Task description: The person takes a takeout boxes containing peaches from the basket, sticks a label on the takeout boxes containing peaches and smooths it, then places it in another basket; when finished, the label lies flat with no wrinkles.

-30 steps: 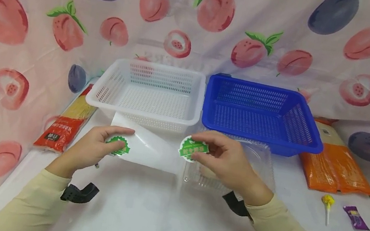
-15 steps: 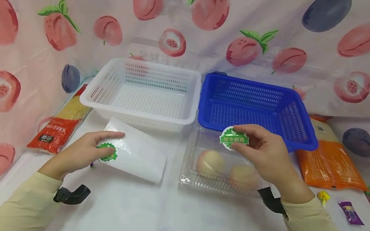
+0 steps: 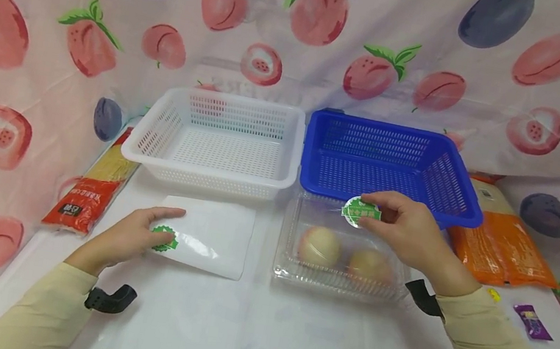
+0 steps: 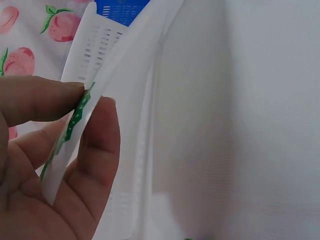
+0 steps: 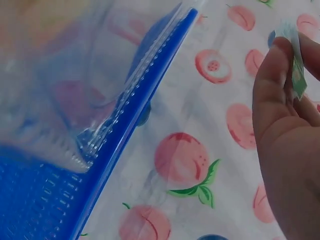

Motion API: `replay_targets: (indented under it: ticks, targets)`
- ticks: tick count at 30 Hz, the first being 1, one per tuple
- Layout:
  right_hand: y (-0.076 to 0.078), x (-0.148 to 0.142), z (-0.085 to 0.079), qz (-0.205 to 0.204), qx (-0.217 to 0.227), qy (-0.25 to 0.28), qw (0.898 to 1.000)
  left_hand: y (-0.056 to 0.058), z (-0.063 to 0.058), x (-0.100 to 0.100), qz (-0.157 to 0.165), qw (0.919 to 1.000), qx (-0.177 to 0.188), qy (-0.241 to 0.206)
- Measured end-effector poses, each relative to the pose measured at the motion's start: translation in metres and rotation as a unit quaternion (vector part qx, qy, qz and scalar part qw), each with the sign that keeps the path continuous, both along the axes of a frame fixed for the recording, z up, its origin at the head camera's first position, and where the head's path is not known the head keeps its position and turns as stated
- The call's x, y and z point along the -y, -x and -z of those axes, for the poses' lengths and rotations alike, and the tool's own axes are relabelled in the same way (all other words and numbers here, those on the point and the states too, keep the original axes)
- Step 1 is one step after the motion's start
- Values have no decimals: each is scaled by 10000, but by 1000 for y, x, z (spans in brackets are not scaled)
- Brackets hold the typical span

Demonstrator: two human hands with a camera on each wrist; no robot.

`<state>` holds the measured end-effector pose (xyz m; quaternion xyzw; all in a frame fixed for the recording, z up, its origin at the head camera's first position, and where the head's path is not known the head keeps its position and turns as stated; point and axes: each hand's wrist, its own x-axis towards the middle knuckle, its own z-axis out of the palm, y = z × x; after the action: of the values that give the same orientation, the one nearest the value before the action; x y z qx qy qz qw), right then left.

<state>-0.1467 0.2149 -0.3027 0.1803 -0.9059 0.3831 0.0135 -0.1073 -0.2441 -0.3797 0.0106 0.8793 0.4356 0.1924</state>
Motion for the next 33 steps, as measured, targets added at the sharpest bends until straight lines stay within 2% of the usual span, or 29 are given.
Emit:
replay_targets:
  ticks: [6,12,15,22,28,33]
  targets:
    - [3,-8,1,-19,266,-230,9994,-1,7,-4,-80,9999,52,51]
    - [5,-21,-5,53,311,-729,9968,0,13,-10,-109,9998,-134,127]
    - [8,-24,-5,-46,440,-702,9966,1,16,-12,-132,9997,-186,130]
    - [16,-23,5,-342,664,-529,9958,2,18,-16,-185,9993,-217,229]
    - [20,-20,14,-371,978,-676,9922,3,22,-18,-117,9995,-149,240]
    - [22,-18,19,-343,1041,-813,9906,5,24,-17,-150,9993,-47,328]
